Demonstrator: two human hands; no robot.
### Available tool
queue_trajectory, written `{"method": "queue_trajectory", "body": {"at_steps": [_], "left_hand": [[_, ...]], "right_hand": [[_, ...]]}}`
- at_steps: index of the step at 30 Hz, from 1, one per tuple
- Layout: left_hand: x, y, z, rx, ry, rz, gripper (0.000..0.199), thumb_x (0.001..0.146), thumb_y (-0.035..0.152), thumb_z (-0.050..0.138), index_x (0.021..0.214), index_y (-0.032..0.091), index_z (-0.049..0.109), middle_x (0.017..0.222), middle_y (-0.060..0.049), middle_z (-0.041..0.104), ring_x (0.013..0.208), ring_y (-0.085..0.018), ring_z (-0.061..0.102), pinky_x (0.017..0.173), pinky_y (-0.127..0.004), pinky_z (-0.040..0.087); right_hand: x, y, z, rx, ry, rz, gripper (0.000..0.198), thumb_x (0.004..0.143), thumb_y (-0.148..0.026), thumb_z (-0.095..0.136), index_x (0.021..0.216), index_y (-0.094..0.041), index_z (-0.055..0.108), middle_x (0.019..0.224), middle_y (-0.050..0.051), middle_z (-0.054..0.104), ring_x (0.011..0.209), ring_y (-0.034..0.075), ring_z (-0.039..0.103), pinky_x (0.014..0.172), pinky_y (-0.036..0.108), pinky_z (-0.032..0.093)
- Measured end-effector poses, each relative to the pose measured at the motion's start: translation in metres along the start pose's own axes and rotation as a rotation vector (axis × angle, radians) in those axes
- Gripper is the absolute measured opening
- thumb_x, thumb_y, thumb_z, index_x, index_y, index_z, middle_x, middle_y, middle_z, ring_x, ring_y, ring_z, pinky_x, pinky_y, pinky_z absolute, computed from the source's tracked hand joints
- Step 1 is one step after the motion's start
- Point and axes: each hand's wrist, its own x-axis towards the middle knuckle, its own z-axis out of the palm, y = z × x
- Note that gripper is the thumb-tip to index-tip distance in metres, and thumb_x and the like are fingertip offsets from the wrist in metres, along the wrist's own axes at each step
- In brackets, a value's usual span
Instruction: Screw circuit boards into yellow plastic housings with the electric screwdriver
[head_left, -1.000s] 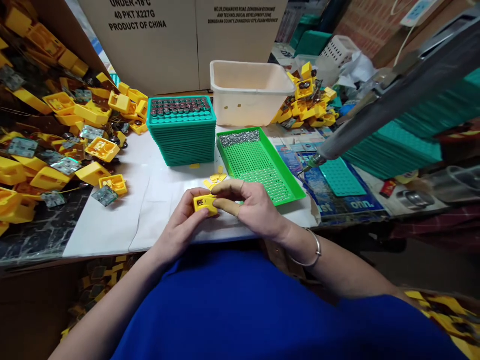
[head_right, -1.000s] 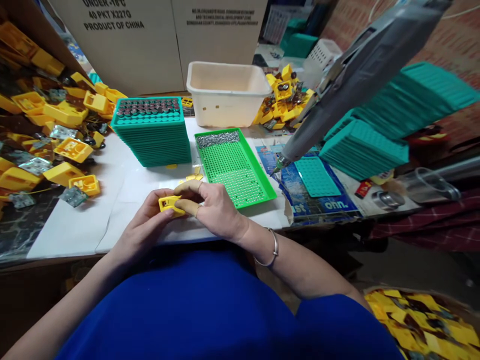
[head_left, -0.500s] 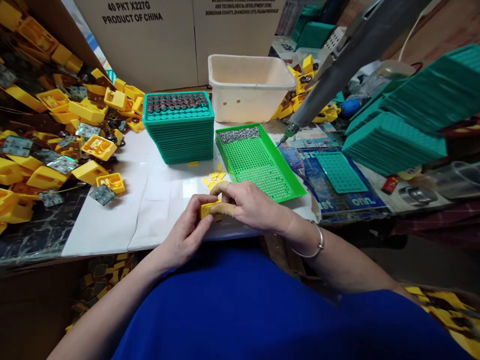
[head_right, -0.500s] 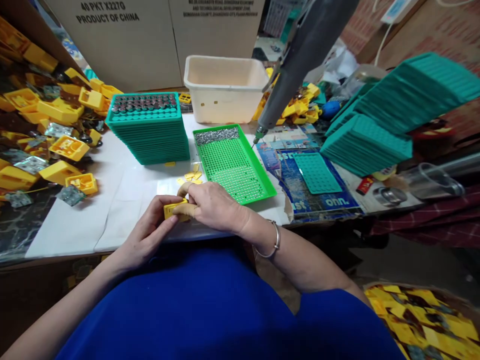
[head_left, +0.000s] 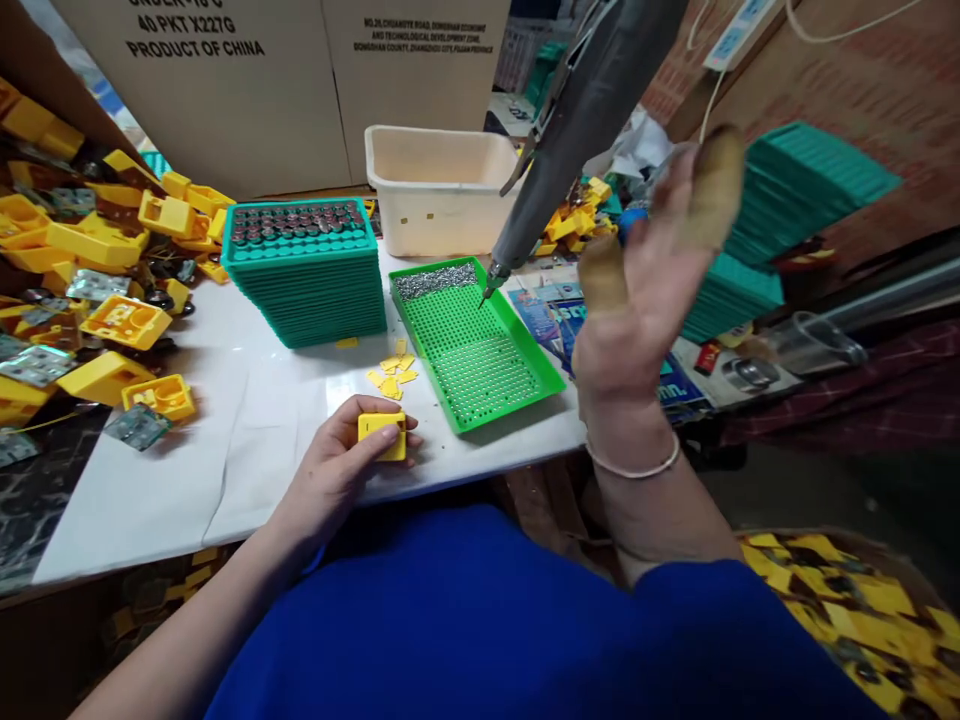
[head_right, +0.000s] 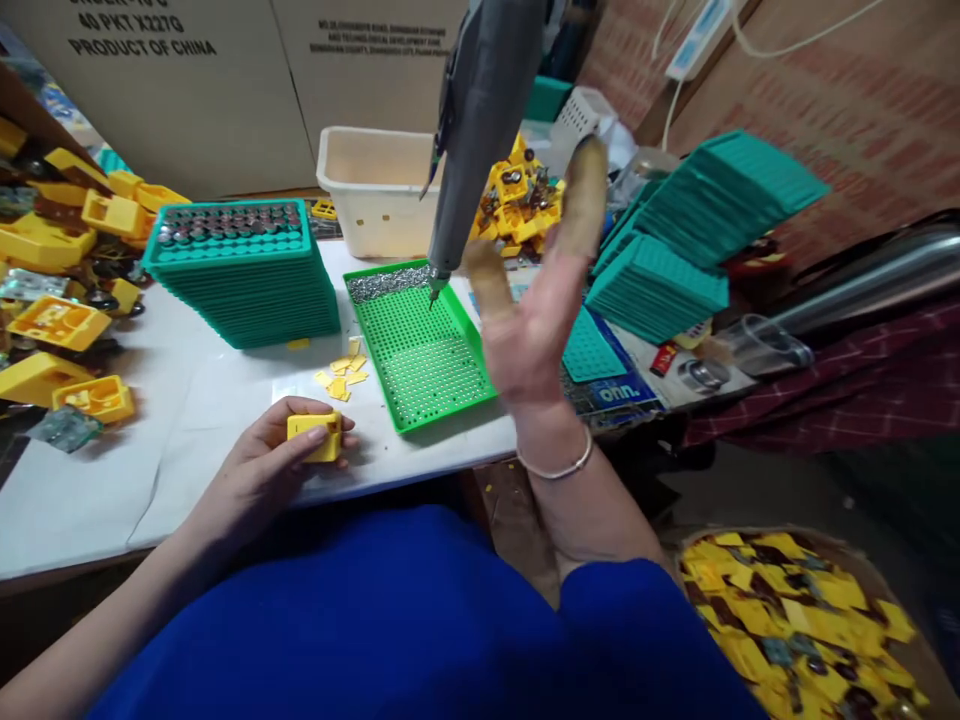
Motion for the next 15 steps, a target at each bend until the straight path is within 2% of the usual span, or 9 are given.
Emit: {"method": "queue_trajectory", "body": {"at_steps": [5,7,11,15], "left_hand": [[0.013,0.001,0.011,-0.029,0.021,-0.055,0.026,0.076,0.032,0.078,0.091,0.017,0.062,0.096,-0.006,0.073,0.08,-0.018,0.071,0.063,-0.027,0.058],[0.014,0.003,0.014,-0.029,0.02,-0.073,0.026,0.076,0.032,0.079,0.09,0.017,0.062,0.095,-0.005,0.073,0.078,-0.018,0.071,0.061,-0.026,0.058],[0.011,0.006,0.018,-0.02,0.043,-0.087,0.024,0.076,0.03,0.079,0.088,0.017,0.063,0.093,-0.005,0.072,0.078,-0.018,0.071,0.062,-0.026,0.059],[0.01,0.009,0.019,-0.016,0.069,-0.086,0.025,0.076,0.03,0.079,0.088,0.016,0.062,0.093,-0.006,0.072,0.077,-0.018,0.07,0.061,-0.026,0.059]], "right_hand": [[0.025,0.009,-0.026,0.192,0.148,-0.011,0.058,0.084,-0.072,0.037,0.069,-0.018,0.054,0.065,-0.006,0.059,0.085,0.01,0.064,0.058,0.027,0.038],[0.039,0.013,-0.03,0.305,0.232,-0.029,0.055,0.08,-0.073,0.042,0.073,-0.02,0.053,0.066,-0.007,0.057,0.079,0.01,0.063,0.058,0.027,0.039],[0.057,0.018,-0.015,0.579,0.347,-0.026,0.049,0.069,-0.071,0.063,0.081,-0.025,0.051,0.066,-0.006,0.054,0.058,0.009,0.056,0.059,0.03,0.049],[0.065,0.021,0.013,0.596,0.416,0.052,0.055,0.07,-0.077,0.058,0.089,-0.027,0.049,0.065,-0.004,0.051,0.054,0.011,0.051,0.057,0.031,0.05]]}}
